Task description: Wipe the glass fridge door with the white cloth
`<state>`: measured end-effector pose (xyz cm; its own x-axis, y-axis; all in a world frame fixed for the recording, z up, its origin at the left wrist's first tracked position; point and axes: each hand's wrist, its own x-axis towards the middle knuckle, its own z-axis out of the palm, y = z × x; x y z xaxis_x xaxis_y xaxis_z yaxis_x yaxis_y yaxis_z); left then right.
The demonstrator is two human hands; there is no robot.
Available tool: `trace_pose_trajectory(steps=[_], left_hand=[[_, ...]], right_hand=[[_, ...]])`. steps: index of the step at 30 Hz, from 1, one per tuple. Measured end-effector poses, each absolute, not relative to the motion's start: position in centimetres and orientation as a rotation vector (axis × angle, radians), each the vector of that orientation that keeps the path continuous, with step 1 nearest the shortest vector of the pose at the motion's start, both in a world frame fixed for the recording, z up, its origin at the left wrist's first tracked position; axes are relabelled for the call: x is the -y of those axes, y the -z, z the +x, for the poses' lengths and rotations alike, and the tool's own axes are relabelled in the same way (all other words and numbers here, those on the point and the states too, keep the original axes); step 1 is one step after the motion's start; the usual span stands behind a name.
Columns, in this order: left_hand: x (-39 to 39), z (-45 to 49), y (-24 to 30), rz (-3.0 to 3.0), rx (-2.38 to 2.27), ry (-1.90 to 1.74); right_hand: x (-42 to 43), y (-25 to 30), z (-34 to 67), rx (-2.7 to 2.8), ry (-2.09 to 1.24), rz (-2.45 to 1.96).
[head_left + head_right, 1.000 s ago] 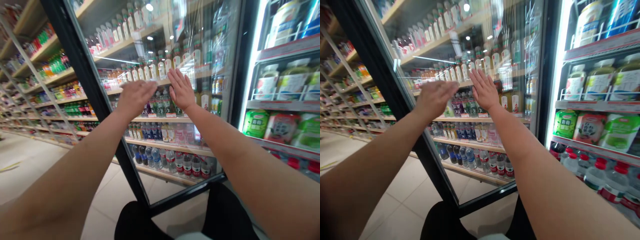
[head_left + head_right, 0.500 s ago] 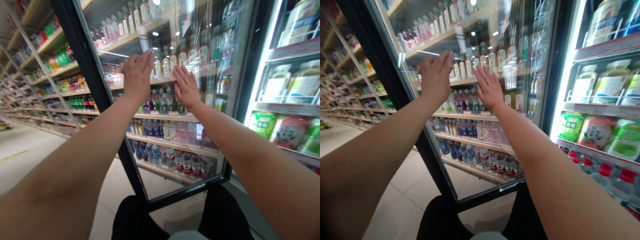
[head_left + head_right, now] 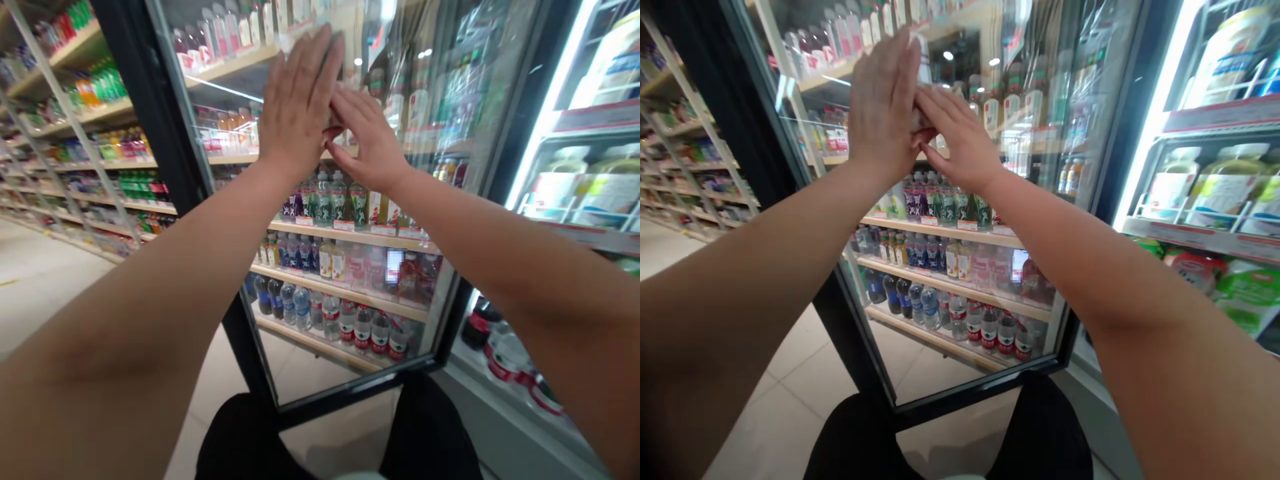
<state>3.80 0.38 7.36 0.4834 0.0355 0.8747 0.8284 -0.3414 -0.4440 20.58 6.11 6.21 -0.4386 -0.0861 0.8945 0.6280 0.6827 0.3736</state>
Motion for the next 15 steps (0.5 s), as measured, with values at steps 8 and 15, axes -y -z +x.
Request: trace_pose_trajectory(steps=[8, 15], left_hand=[[-1.0, 2.9, -6.8, -1.768, 0.691, 1.023], [0.6, 3.3, -6.7, -1.821, 0.812, 0.969]], right_hand=[[-4.0, -7.7, 19.3, 1.794, 0.945, -0.531], [-4.4, -9.2, 19.8, 1.724, 1.129, -0.521]])
